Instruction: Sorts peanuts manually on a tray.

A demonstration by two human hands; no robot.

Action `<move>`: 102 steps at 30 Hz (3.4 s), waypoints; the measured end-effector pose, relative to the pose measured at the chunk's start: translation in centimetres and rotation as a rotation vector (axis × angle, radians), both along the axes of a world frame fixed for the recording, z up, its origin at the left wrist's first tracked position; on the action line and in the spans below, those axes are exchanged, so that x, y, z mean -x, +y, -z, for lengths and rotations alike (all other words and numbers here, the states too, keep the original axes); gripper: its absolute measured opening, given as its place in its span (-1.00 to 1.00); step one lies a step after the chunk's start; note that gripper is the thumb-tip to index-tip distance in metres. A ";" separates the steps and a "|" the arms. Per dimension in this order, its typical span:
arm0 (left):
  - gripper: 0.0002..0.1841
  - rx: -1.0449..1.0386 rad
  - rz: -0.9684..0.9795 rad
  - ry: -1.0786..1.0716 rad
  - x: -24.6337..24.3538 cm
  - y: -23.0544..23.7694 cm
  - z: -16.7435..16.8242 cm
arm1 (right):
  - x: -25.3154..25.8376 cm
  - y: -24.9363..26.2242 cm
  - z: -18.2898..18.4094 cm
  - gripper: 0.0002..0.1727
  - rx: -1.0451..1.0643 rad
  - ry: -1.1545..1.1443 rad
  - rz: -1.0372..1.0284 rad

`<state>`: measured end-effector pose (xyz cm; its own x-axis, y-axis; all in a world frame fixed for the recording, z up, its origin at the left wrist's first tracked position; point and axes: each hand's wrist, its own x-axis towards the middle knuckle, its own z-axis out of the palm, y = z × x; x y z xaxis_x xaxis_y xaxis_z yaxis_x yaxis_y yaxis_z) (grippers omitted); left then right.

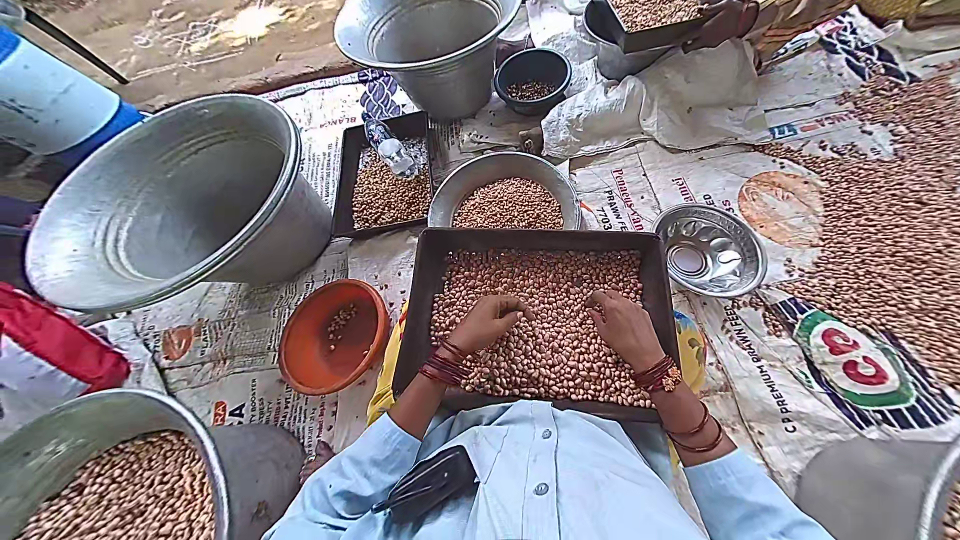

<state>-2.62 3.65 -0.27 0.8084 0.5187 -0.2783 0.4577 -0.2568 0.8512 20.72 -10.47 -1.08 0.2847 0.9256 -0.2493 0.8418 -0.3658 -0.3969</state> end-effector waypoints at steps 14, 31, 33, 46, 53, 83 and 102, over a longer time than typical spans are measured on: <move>-0.75 -0.385 0.096 0.188 1.7 -2.2 0.3 | -0.9 -0.5 0.8 -0.84 -0.327 0.679 0.214; -0.75 0.108 0.132 0.003 -0.7 -2.2 -0.3 | -1.4 -2.2 -2.1 -0.73 -0.102 0.029 0.184; -0.71 0.317 0.257 -0.033 -1.9 -4.0 -0.5 | -0.8 -1.6 -2.3 -0.71 -0.013 -0.001 0.134; -0.67 0.143 -0.616 -0.068 0.8 2.9 1.6 | -0.9 -1.6 0.3 -0.69 -0.038 0.060 0.099; -0.72 -0.136 -0.055 0.077 -0.6 -2.0 0.4 | -1.2 -1.3 1.5 -0.79 -0.434 1.048 0.321; -0.78 -0.234 0.162 0.150 2.8 -4.6 0.1 | 2.0 -1.1 1.0 -0.86 -0.373 0.994 0.228; -0.77 -0.252 0.147 0.128 3.6 -3.1 0.5 | 5.6 -3.1 1.1 -0.77 -0.201 0.618 -0.148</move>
